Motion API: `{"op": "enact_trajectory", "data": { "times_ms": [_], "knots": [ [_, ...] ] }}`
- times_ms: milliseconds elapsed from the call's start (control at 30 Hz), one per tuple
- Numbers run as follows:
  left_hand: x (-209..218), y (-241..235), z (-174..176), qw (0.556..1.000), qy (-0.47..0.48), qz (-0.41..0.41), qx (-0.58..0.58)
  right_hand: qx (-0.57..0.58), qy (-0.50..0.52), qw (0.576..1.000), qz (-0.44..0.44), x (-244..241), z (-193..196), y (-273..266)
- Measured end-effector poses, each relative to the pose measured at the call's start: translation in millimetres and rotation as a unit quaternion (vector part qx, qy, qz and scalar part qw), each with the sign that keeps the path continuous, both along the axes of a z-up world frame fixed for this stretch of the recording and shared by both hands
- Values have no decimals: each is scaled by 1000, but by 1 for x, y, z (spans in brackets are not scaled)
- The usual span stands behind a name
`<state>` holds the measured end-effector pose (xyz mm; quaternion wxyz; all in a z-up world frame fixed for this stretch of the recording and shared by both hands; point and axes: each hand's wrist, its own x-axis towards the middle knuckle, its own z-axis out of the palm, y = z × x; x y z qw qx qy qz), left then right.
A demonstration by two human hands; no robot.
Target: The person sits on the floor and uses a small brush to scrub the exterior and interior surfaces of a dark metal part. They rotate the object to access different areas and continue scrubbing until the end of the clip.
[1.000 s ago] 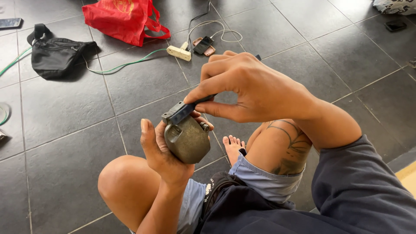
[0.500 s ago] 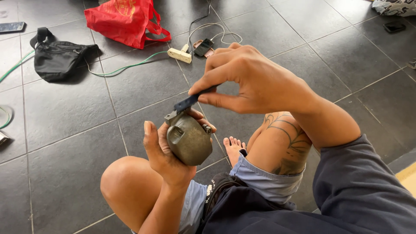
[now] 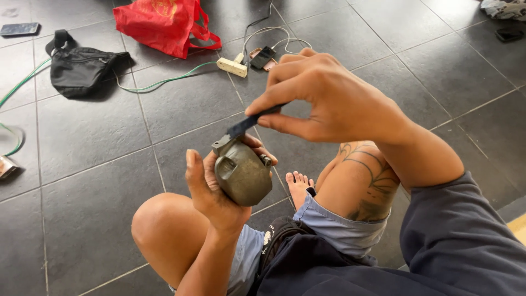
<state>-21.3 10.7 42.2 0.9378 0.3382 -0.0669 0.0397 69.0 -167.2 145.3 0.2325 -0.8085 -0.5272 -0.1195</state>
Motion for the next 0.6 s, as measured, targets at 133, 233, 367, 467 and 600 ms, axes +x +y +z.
{"op": "enact_trajectory", "data": {
  "times_ms": [133,233,367,467,600],
  "knots": [
    [4,-1,-21,999,7,36,-32,30,33,996,77,-14,8,6],
    [5,-1,-26,996,-42,-11,-81,11,19,998,56,-11,6,8],
    [11,0,-30,997,-48,-20,-63,-24,-25,999,10,-13,6,7],
    [8,0,-34,998,-43,-23,-45,-38,-51,998,-24,-10,-1,-1],
    [9,-1,-28,998,-61,-5,7,-30,-21,999,14,-12,0,7]
  ]
}}
